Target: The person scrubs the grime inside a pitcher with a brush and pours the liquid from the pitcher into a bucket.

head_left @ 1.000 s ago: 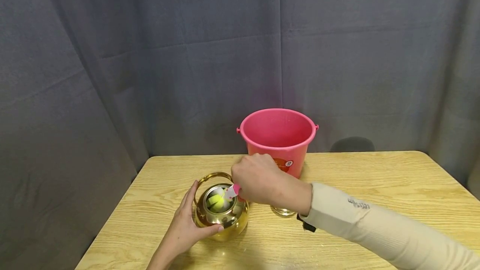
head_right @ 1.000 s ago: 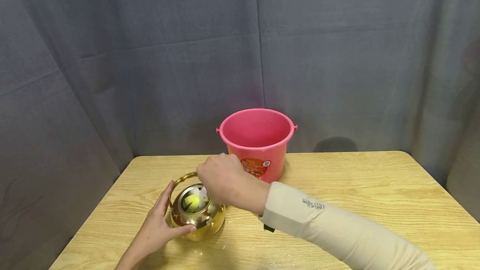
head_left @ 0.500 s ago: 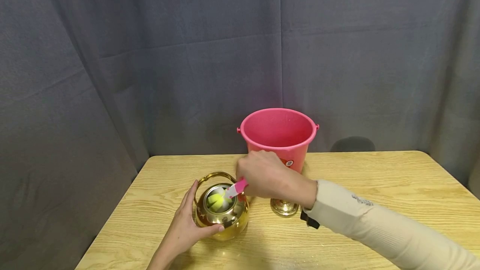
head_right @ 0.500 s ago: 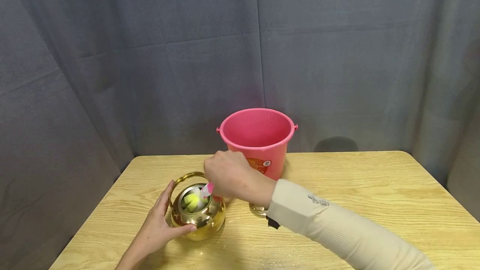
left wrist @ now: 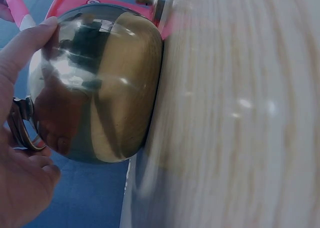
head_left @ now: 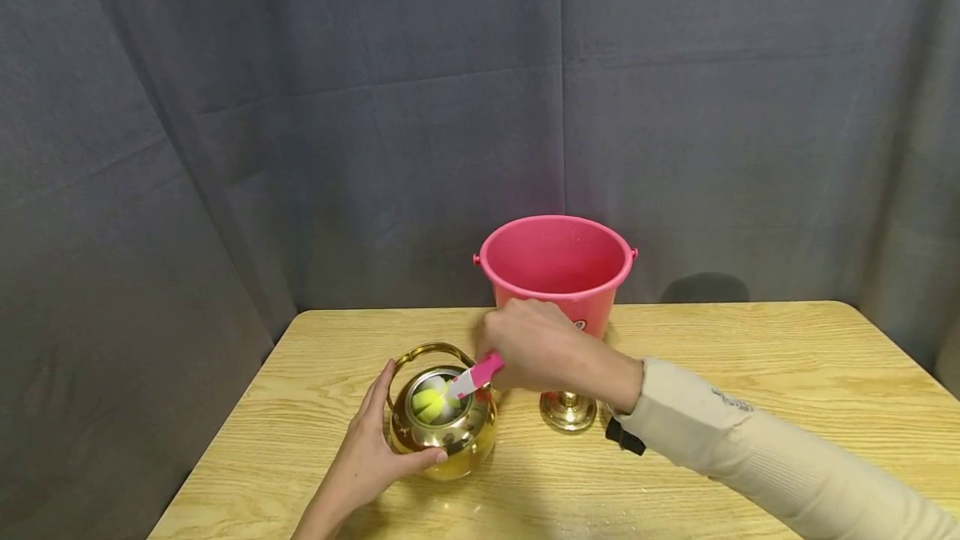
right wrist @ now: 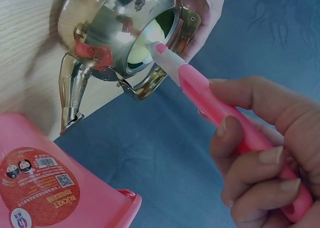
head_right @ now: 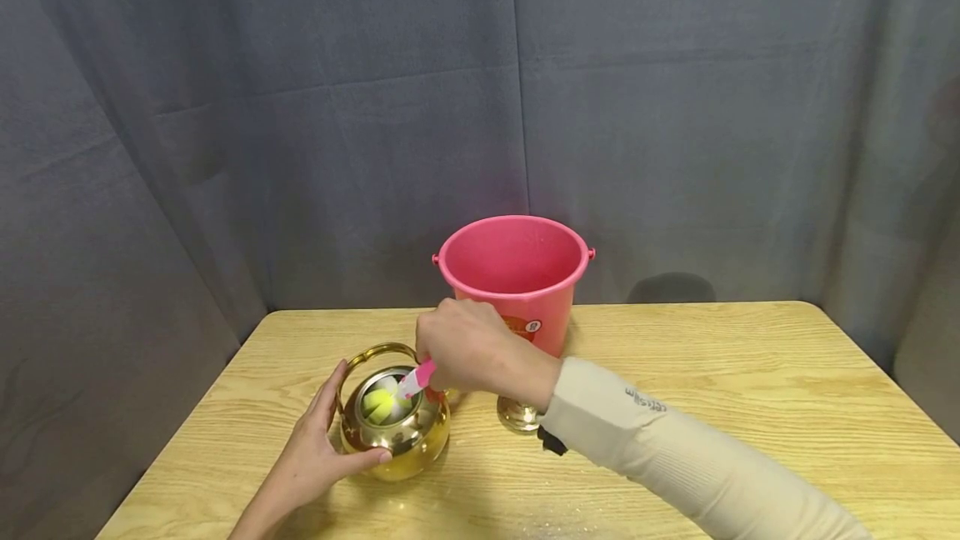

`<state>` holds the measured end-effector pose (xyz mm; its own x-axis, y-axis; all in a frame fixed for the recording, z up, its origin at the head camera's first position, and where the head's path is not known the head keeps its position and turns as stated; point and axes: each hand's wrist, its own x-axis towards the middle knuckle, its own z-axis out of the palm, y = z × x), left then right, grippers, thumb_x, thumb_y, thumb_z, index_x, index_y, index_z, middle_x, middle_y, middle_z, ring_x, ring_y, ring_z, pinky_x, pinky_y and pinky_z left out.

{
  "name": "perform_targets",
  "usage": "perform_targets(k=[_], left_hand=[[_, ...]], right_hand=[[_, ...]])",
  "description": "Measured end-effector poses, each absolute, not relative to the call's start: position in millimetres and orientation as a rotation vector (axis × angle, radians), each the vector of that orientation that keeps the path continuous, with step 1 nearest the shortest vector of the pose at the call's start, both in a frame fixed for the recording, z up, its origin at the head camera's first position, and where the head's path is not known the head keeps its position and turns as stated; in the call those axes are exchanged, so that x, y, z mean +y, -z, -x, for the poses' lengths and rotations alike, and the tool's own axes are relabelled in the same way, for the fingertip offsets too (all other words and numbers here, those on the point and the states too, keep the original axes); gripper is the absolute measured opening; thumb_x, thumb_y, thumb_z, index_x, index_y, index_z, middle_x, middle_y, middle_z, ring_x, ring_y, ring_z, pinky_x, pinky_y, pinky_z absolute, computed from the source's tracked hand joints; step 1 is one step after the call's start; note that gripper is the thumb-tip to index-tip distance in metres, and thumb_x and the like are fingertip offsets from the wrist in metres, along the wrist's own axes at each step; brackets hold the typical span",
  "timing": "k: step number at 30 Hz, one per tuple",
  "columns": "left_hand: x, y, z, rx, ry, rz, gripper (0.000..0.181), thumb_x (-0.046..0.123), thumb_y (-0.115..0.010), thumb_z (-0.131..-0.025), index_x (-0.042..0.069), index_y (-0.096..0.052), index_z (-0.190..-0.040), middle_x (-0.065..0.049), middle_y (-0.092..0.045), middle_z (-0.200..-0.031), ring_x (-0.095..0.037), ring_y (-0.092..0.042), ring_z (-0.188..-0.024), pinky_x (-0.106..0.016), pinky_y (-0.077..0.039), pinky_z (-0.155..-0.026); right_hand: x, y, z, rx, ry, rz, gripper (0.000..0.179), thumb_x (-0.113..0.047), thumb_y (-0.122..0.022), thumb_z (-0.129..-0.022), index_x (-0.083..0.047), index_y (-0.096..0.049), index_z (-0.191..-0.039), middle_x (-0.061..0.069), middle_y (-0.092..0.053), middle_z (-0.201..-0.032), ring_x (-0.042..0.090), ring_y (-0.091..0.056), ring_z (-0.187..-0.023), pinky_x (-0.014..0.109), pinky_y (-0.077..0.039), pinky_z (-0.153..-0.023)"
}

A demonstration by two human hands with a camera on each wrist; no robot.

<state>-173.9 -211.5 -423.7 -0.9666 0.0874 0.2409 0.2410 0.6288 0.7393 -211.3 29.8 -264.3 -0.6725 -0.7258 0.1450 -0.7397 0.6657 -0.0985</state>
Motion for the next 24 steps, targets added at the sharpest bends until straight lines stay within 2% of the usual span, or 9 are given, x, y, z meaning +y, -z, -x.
perform_targets(k=[8, 13, 16, 24], left_hand=[[-211, 422, 173, -2.674, 1.251, 0.267, 0.124, 0.054, -0.087, -0.063, 0.024, -0.011, -0.157, -0.016, -0.018, -0.158, -0.042, -0.022, -0.139, -0.065, -0.027, -0.103], [-211, 422, 173, -2.675, 1.25, 0.265, 0.125, 0.054, -0.087, -0.063, 0.026, -0.01, -0.157, -0.016, -0.018, -0.158, -0.043, -0.022, -0.139, -0.066, -0.027, -0.103], [-210, 422, 173, -2.674, 1.251, 0.264, 0.125, 0.054, -0.087, -0.062, 0.027, -0.01, -0.157, -0.016, -0.018, -0.158, -0.043, -0.022, -0.139, -0.066, -0.027, -0.103], [-210, 423, 173, -2.681, 1.253, 0.256, 0.125, 0.055, -0.087, -0.062, 0.026, -0.011, -0.157, -0.016, -0.018, -0.158, -0.043, -0.022, -0.139, -0.066, -0.028, -0.103]], right_hand=[[34, 265, 215, -2.738, -0.274, -1.322, 0.026, -0.006, -0.08, -0.072, -0.025, -0.066, -0.061, -0.015, -0.051, -0.06, 0.007, -0.041, -0.052, 0.022, -0.039, -0.046], [37, 264, 216, -2.737, -0.295, -1.359, 0.026, -0.003, -0.078, -0.071, -0.025, -0.067, -0.062, -0.013, -0.052, -0.066, 0.006, -0.039, -0.05, 0.02, -0.037, -0.046], [39, 265, 217, -2.73, -0.315, -1.376, 0.023, -0.005, -0.079, -0.073, -0.024, -0.069, -0.064, -0.013, -0.054, -0.069, 0.005, -0.041, -0.051, 0.02, -0.038, -0.047], [40, 263, 221, -2.775, -0.35, -1.349, 0.015, -0.015, -0.081, -0.076, -0.025, -0.075, -0.068, -0.016, -0.053, -0.06, 0.005, -0.042, -0.053, 0.02, -0.034, -0.047]])
